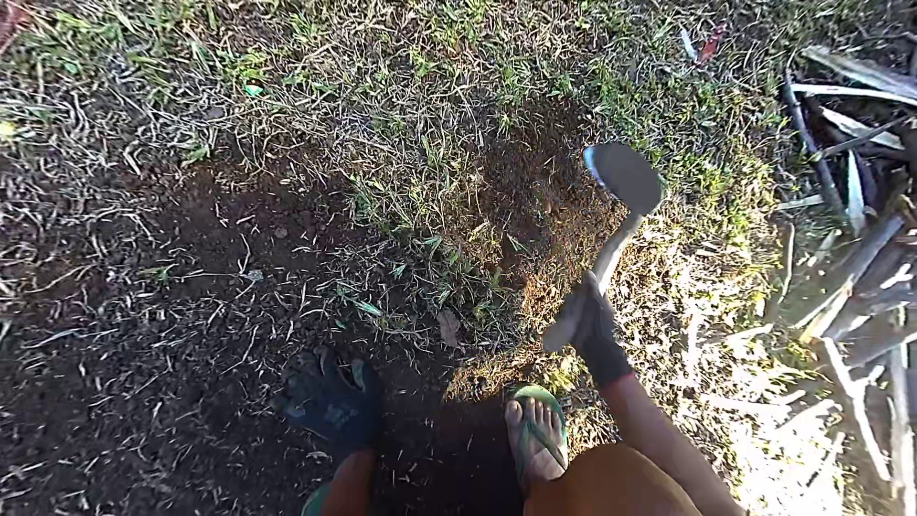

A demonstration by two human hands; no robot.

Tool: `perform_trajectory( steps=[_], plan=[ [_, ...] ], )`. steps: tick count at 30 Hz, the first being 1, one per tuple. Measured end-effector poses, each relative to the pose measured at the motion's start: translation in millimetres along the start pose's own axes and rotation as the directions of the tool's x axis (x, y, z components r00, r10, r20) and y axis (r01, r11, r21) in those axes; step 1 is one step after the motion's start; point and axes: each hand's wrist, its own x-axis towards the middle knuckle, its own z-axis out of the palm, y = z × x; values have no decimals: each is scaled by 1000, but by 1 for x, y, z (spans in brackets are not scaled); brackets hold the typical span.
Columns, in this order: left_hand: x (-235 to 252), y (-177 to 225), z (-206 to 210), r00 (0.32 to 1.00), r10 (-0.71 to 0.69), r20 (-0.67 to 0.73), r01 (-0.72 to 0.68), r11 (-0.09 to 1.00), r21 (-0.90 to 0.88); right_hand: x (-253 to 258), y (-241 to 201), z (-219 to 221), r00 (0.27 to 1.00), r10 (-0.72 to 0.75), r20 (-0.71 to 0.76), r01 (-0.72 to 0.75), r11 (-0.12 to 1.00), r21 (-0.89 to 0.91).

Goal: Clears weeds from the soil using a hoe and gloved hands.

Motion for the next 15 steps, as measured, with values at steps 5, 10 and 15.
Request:
perform_trajectory(
  steps=[5,10,15],
  plan=[
    [3,6,-7,999,-17,38,17,1000,-2,-52,55,-26,929,317,189,-204,868,-452],
    [0,6,-8,999,-20,44,20,1000,3,-95,18,-80,944,324,60,-187,676,-713],
    [1,1,-6,999,-7,32,6,1000,11,-31,-5,-31,998,37,41,-27,975,-222]
  ],
)
